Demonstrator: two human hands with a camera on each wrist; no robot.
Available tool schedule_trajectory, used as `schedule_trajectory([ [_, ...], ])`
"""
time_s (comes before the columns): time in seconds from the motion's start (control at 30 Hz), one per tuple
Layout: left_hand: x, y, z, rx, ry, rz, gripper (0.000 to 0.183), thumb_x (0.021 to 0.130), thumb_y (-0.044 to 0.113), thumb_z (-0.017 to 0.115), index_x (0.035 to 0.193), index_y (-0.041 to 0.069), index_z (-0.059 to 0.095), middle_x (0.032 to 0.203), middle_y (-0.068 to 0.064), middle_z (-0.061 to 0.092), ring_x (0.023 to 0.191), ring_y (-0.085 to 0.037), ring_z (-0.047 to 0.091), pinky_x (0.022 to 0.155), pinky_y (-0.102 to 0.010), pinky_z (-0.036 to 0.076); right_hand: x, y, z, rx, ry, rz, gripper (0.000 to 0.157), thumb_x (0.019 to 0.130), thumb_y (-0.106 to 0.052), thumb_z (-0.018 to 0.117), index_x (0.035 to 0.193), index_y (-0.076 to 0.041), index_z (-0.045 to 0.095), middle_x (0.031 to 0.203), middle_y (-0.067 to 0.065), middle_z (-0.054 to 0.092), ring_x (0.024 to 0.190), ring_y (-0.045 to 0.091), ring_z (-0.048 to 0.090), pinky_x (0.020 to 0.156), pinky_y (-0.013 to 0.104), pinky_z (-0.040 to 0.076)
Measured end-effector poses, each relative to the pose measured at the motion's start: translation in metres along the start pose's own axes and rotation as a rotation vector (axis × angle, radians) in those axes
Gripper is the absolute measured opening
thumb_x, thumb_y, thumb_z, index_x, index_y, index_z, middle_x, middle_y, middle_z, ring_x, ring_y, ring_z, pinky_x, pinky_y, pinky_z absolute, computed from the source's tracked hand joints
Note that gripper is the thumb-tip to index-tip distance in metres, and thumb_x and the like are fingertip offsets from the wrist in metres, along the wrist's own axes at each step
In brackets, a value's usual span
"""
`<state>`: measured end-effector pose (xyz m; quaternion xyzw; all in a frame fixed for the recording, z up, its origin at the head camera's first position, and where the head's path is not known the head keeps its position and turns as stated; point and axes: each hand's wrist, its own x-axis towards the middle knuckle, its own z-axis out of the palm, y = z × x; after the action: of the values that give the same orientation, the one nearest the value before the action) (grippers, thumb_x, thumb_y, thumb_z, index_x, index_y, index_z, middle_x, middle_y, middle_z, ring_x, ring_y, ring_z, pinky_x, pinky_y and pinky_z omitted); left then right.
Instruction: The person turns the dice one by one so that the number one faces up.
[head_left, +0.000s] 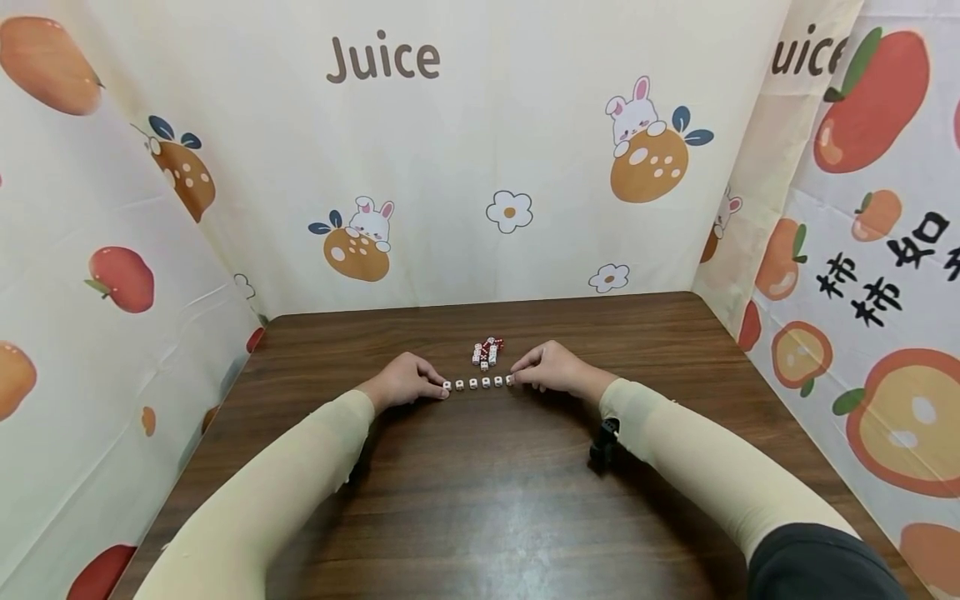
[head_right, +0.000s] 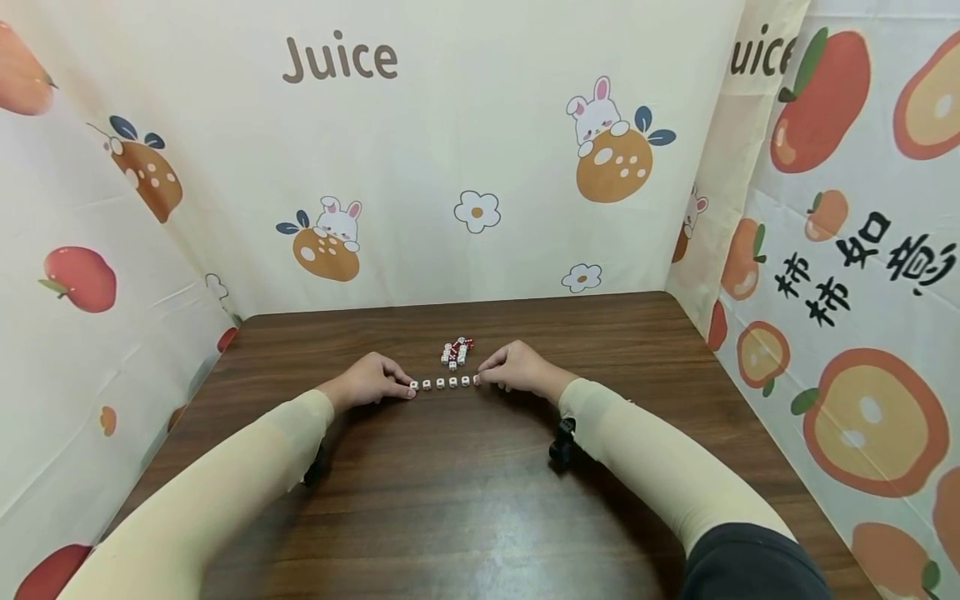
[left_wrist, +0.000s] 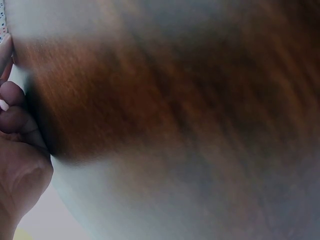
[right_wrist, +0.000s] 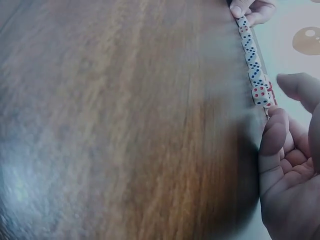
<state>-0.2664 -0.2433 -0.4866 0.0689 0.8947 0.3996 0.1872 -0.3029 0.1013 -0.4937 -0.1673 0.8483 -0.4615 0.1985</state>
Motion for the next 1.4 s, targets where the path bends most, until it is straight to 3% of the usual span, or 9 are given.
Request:
schedule_trajectory([
  [0.47,0.0,-0.003,0.0,0.01,0.002,0.003,0.014,0.095,0.024,0.096,0.106,0.016,0.092,0.111,0.001,0.086,0.062,-0.01,0.054,0.06,-0.027,0.05,0.006,-0.012,-0.008,-0.029,-0.019,0.005,0.021,0.106,-0.022,0.075,0.106,-0.009,0.092,0.075,0.001,0.071,0.062,0.011,0.063,0.061,0.028,0.058],
  [0.7,0.0,-0.003,0.0,0.01,0.003,0.031,0.016,0.094,0.026,0.096,0.106,0.016,0.093,0.109,0.002,0.086,0.064,-0.009,0.054,0.061,-0.026,0.05,0.023,-0.012,-0.013,-0.051,0.06,-0.003,0.021,0.105,-0.025,0.078,0.108,-0.008,0.091,0.074,0.001,0.071,0.061,0.012,0.063,0.061,0.028,0.056],
  [1.03,-0.001,-0.003,0.0,0.008,0.005,0.027,0.02,0.094,0.028,0.096,0.109,0.016,0.092,0.113,0.001,0.085,0.06,-0.009,0.052,0.06,-0.027,0.049,0.045,-0.005,-0.009,-0.051,0.101,-0.019,0.021,0.104,-0.03,0.081,0.11,-0.012,0.092,0.076,0.0,0.074,0.065,0.014,0.067,0.062,0.03,0.058],
  [1.4,-0.001,-0.004,0.0,0.009,0.011,0.024,0.018,0.094,0.029,0.096,0.108,0.018,0.093,0.113,0.0,0.085,0.06,-0.01,0.052,0.06,-0.027,0.05,0.05,-0.01,0.001,-0.038,0.197,0.015,0.021,0.103,-0.03,0.083,0.1,-0.011,0.09,0.072,0.0,0.072,0.061,0.014,0.066,0.059,0.029,0.055],
])
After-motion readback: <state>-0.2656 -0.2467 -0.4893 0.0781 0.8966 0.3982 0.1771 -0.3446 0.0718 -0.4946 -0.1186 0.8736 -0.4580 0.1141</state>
